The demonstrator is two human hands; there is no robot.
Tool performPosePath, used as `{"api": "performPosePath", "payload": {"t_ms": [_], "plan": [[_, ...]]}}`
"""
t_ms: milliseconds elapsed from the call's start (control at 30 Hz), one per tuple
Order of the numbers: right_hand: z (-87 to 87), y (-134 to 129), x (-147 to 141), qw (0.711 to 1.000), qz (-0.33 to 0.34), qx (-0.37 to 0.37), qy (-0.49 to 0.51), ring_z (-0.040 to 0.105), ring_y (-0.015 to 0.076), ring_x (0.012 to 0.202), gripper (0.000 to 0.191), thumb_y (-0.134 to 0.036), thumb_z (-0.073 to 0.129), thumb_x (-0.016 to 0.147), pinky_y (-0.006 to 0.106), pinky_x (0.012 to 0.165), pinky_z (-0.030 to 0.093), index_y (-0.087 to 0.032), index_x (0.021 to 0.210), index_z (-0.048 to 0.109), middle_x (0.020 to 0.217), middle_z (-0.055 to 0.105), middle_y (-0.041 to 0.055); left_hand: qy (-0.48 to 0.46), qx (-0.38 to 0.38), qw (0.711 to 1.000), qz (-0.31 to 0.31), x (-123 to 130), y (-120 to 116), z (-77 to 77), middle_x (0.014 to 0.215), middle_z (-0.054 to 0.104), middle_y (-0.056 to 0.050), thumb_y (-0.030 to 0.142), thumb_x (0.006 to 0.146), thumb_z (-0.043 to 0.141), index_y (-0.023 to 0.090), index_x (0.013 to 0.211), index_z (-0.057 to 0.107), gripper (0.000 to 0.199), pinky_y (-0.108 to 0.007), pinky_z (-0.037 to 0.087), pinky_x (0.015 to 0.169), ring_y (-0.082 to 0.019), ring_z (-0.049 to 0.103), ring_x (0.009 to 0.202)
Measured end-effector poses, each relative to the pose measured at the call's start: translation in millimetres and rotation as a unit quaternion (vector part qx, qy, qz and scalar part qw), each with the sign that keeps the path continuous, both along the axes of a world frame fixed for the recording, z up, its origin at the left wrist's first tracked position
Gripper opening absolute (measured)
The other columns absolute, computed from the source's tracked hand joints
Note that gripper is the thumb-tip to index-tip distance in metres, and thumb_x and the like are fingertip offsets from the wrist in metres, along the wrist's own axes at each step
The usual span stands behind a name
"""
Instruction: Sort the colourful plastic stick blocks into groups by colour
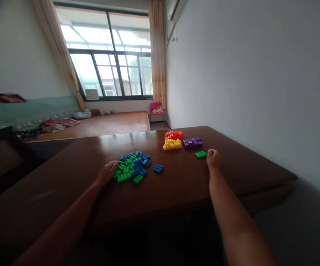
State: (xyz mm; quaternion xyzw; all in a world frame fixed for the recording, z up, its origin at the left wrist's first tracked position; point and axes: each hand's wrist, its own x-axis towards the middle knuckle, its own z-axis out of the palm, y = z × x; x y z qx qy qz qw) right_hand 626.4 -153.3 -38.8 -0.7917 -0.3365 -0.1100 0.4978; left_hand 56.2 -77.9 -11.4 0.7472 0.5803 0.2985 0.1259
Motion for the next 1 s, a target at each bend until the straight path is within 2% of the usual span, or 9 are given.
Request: {"api": "performPosePath", "payload": {"t_ms": [100,200,367,433,500,633,767,900,1000], "plan": [[11.0,-0.3,-31.4,0.993,0.057,0.055,-0.085,0.06,0.0243,0.087,0.041,-0.039,0.036,0.088,0.041,0.085,0.046,-0.012,0.105,0.062,0.106,0.065,0.0189,-0.031,0.01,0.999,0.002,3.9,-3.7,2.0,0.123,0.067,-0.004,0.039,0.093,0.031,0.022,0.108,0.069,0.044,-0.03,0.043,0.099,-0.021,0.06,0.115],[26.5,-0.2,-98.2,0.959,0.236,0.05,-0.149,0.061,0.0224,0.091,0.038,-0.039,0.038,0.091,0.037,0.089,0.046,-0.016,0.109,0.062,0.11,0.064,0.0151,-0.057,-0.005,0.998,0.018,6.5,-7.4,4.4,0.114,0.071,-0.006,0.037,0.095,0.03,0.021,0.11,0.068,0.044,-0.033,0.046,0.094,-0.022,0.063,0.106],[49.3,-14.4,-231.9,0.801,0.578,-0.075,-0.136,0.063,0.0203,0.087,0.028,-0.045,0.054,0.087,0.033,0.086,0.048,-0.026,0.101,0.07,0.103,0.069,0.0056,-0.068,0.002,0.998,0.018,6.2,-8.7,3.4,0.1,0.072,-0.007,0.033,0.096,0.028,0.019,0.106,0.07,0.045,-0.034,0.047,0.09,-0.022,0.064,0.096],[53.9,-22.9,-269.3,0.728,0.658,-0.125,-0.143,0.063,0.0208,0.092,0.028,-0.048,0.063,0.082,0.031,0.087,0.047,-0.029,0.101,0.071,0.105,0.068,0.003,-0.046,0.018,0.999,0.022,5.5,-7.6,1.5,0.099,0.07,-0.008,0.033,0.096,0.031,0.019,0.104,0.072,0.044,-0.035,0.047,0.09,-0.022,0.062,0.096],[54.1,-29.8,-294.7,0.705,0.674,-0.145,-0.165,0.062,0.0224,0.097,0.033,-0.05,0.069,0.077,0.031,0.087,0.047,-0.03,0.103,0.07,0.109,0.066,0.0032,-0.028,0.035,0.999,0.02,5.0,-6.9,-0.2,0.099,0.068,-0.009,0.033,0.095,0.033,0.02,0.103,0.073,0.043,-0.036,0.046,0.092,-0.023,0.06,0.098],[46.4,-36.5,-319.8,0.747,0.616,-0.131,-0.213,0.06,0.0248,0.096,0.027,-0.041,0.07,0.078,0.034,0.084,0.047,-0.025,0.099,0.067,0.101,0.065,0.0075,-0.018,0.052,0.998,0.005,4.9,-7.7,-0.9,0.096,0.066,-0.009,0.036,0.095,0.035,0.02,0.101,0.075,0.043,-0.036,0.044,0.095,-0.023,0.058,0.099],[47.9,-29.4,-306.1,0.748,0.631,-0.083,-0.191,0.059,0.0206,0.096,0.015,-0.024,0.061,0.081,0.033,0.086,0.047,-0.024,0.096,0.063,0.103,0.062,0.0058,-0.013,0.062,0.998,0.008,5.3,-7.5,-1.3,0.094,0.065,-0.009,0.037,0.094,0.038,0.02,0.1,0.076,0.042,-0.036,0.044,0.094,-0.023,0.057,0.098],[56.2,-2.2,-235.8,0.839,0.517,-0.007,-0.169,0.055,0.0211,0.105,0.016,-0.017,0.056,0.077,0.035,0.093,0.044,-0.021,0.092,0.061,0.111,0.058,0.0087,-0.016,0.059,0.998,0.006,3.9,-3.8,-4.5,0.09,0.064,-0.008,0.036,0.093,0.04,0.02,0.097,0.077,0.041,-0.035,0.046,0.09,-0.022,0.057,0.094],[48.9,12.1,-165.4,0.909,0.376,-0.06,-0.169,0.057,0.0209,0.094,0.017,-0.016,0.056,0.074,0.035,0.088,0.045,-0.018,0.09,0.061,0.098,0.061,0.0083,-0.018,0.048,0.999,0.01,1.6,-0.9,-5.7,0.086,0.063,-0.007,0.037,0.093,0.039,0.02,0.098,0.076,0.042,-0.032,0.047,0.084,-0.021,0.058,0.089]]}}
